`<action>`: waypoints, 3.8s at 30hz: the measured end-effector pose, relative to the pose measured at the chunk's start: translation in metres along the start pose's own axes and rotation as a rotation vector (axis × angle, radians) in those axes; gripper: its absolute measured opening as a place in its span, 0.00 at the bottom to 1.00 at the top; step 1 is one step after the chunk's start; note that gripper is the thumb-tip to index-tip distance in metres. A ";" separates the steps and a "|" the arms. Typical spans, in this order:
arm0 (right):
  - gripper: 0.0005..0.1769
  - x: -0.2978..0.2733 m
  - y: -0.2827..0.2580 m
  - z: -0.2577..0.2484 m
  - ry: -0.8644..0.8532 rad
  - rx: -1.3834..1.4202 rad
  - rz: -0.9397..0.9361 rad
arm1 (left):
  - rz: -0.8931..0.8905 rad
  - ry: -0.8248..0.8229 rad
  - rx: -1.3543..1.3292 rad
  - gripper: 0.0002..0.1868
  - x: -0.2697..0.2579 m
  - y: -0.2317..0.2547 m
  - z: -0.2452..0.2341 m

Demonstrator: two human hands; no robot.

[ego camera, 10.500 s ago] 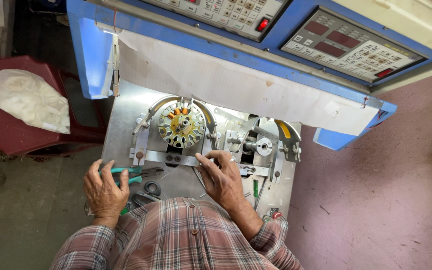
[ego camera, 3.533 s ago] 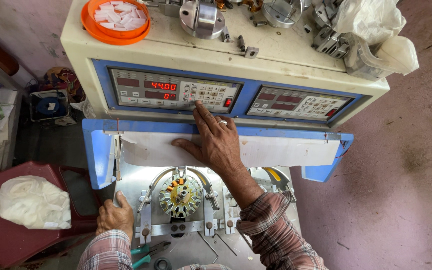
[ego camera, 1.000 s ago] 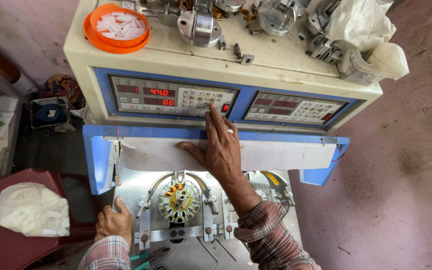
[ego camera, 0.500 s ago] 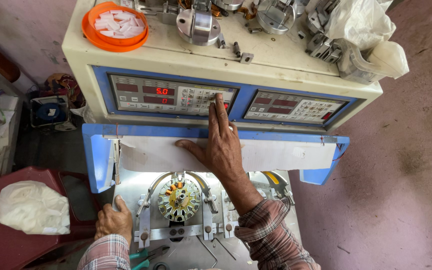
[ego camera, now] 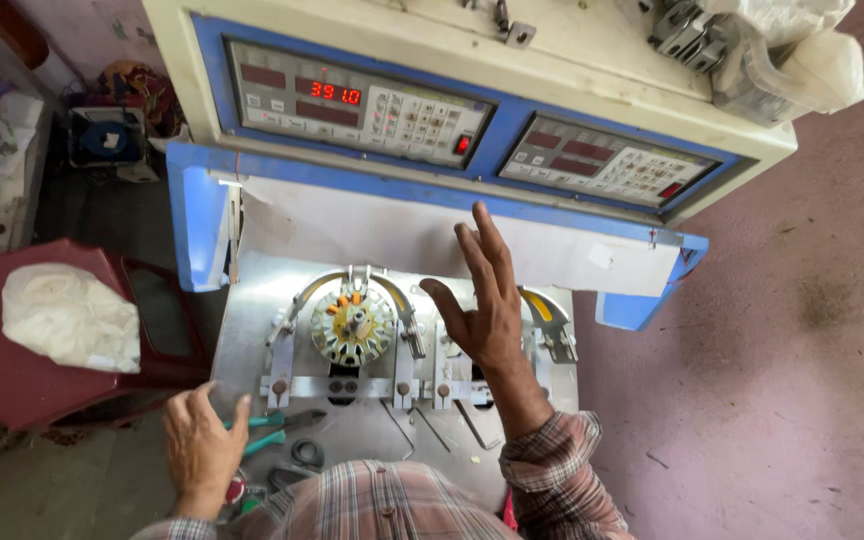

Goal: The person operates a motor winding machine, adjusting settings on the digital control panel and manipulating a motor stator. They use pliers and a screwdriver to adjust the stator's position and secure components within the machine's fixture.

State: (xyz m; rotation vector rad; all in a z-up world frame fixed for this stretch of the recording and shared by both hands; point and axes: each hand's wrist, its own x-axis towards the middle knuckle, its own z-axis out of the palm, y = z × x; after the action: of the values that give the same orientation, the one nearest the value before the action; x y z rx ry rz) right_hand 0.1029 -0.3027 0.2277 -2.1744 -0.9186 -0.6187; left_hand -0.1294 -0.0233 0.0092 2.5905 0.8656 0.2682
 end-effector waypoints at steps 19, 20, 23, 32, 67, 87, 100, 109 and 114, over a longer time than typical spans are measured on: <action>0.36 -0.175 -0.026 -0.043 -0.193 0.025 0.107 | -0.257 -0.359 0.201 0.31 -0.105 0.010 -0.052; 0.36 -0.177 -0.026 -0.042 -0.204 0.033 0.111 | -0.256 -0.342 0.156 0.30 -0.108 0.008 -0.047; 0.35 -0.185 -0.029 -0.040 -0.229 0.086 0.118 | -0.032 -0.281 0.107 0.24 -0.109 -0.008 -0.037; 0.33 -0.179 -0.038 -0.034 -0.265 0.033 0.044 | -0.002 -0.189 -0.177 0.22 -0.107 -0.055 -0.051; 0.30 -0.136 -0.003 -0.009 -0.381 0.139 0.149 | 0.028 -0.189 -0.162 0.28 -0.002 0.009 -0.009; 0.24 -0.116 0.012 0.012 -0.443 0.192 0.187 | -0.031 -0.542 0.205 0.26 0.014 0.037 -0.043; 0.22 -0.118 0.014 0.012 -0.445 0.217 0.198 | -0.039 -0.521 0.190 0.28 0.011 0.036 -0.040; 0.21 -0.109 0.014 0.012 -0.422 0.175 0.159 | -0.043 -0.530 0.202 0.26 0.010 0.033 -0.038; 0.20 -0.098 0.013 0.013 -0.401 0.136 0.152 | -0.036 -0.533 0.201 0.26 0.011 0.031 -0.037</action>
State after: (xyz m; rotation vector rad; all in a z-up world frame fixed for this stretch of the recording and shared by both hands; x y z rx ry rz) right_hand 0.0524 -0.3415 0.1508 -2.2570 -0.9521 -0.0422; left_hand -0.1151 -0.0279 0.0567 2.6187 0.7652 -0.5242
